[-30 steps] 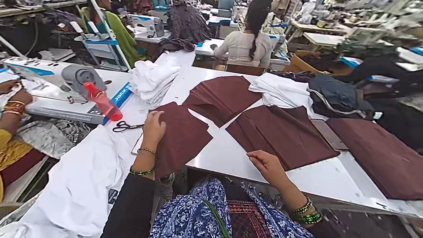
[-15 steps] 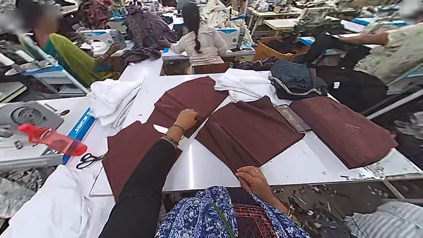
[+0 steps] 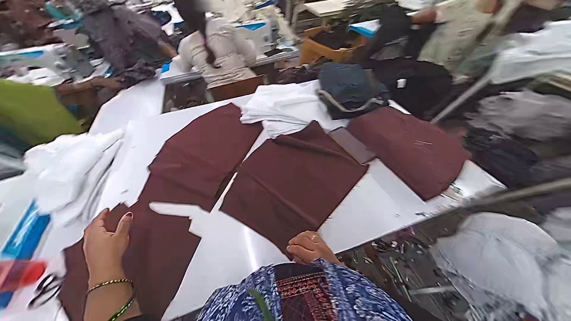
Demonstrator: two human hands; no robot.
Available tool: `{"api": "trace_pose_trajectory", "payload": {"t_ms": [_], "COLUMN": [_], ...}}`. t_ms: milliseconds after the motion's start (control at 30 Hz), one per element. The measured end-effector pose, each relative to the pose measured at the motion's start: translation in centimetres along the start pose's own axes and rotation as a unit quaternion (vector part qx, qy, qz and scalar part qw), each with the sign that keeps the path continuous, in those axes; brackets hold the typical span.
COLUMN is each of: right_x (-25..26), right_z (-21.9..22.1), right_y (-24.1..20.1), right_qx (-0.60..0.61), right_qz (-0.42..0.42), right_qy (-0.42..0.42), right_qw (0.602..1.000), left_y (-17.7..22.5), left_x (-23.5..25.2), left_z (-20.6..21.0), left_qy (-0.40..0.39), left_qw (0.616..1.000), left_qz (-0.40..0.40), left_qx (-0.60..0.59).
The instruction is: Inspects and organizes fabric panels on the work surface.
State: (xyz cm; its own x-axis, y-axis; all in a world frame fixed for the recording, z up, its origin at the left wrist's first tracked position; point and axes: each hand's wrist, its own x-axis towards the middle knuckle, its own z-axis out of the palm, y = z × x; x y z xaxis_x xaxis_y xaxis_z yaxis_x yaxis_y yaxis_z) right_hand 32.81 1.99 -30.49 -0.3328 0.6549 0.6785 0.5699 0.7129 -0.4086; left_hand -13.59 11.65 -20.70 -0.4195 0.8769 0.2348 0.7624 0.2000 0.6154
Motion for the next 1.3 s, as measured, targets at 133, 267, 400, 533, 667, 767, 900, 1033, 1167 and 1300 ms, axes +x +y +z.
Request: {"api": "trace_pose_trajectory", "payload": {"t_ms": [133,267,400,533,667,767,900,1033,1167,1300], "right_x": [0.3,1.3,1.2,1.2,1.0,1.1,1.3,1.4,1.1,1.0], "right_z": [0.1,-0.3,-0.3,-0.4,-0.4,-0.4,-0.6,-0.5,-0.2,0.3], "right_y": [-0.5,-0.8,-0.8,-0.9,-0.8,-0.8,-1.2,-1.2,-0.8,-0.6], "right_qx": [-0.011,-0.033,-0.042,-0.045,-0.038,-0.032,-0.035,-0.043,-0.041,-0.049], "right_qz": [0.02,0.025,0.021,0.024,0.026,0.024,0.027,0.022,0.03,0.031], "right_qy": [-0.021,-0.057,-0.053,-0.058,-0.062,-0.069,-0.074,-0.07,-0.051,-0.036], "right_qw": [1.0,0.997,0.997,0.997,0.997,0.997,0.996,0.996,0.997,0.998], "left_y": [-6.6,-6.2,-5.9,-7.0,-7.4,-7.6,-7.8,-9.0,-7.4,-1.5], "left_x": [-5.8,-6.6,-5.8,-7.2,-7.6,-7.3,-7.0,-7.7,-8.6,-6.0], "left_z": [-3.9,-3.9,-4.3,-5.6,-6.2,-5.1,-4.8,-5.4,-6.0,-8.2], "left_qy": [0.014,-0.014,0.047,0.066,0.0,0.122,0.205,0.207,0.185,0.2], "left_qw": [0.961,0.933,0.941,0.94,0.954,0.956,0.902,0.864,0.815,0.867], "left_qz": [-0.248,-0.329,-0.323,-0.334,-0.292,-0.267,-0.356,-0.382,-0.38,-0.219], "left_qx": [0.122,0.146,0.087,0.023,0.067,-0.004,-0.131,-0.253,-0.395,-0.401]}}
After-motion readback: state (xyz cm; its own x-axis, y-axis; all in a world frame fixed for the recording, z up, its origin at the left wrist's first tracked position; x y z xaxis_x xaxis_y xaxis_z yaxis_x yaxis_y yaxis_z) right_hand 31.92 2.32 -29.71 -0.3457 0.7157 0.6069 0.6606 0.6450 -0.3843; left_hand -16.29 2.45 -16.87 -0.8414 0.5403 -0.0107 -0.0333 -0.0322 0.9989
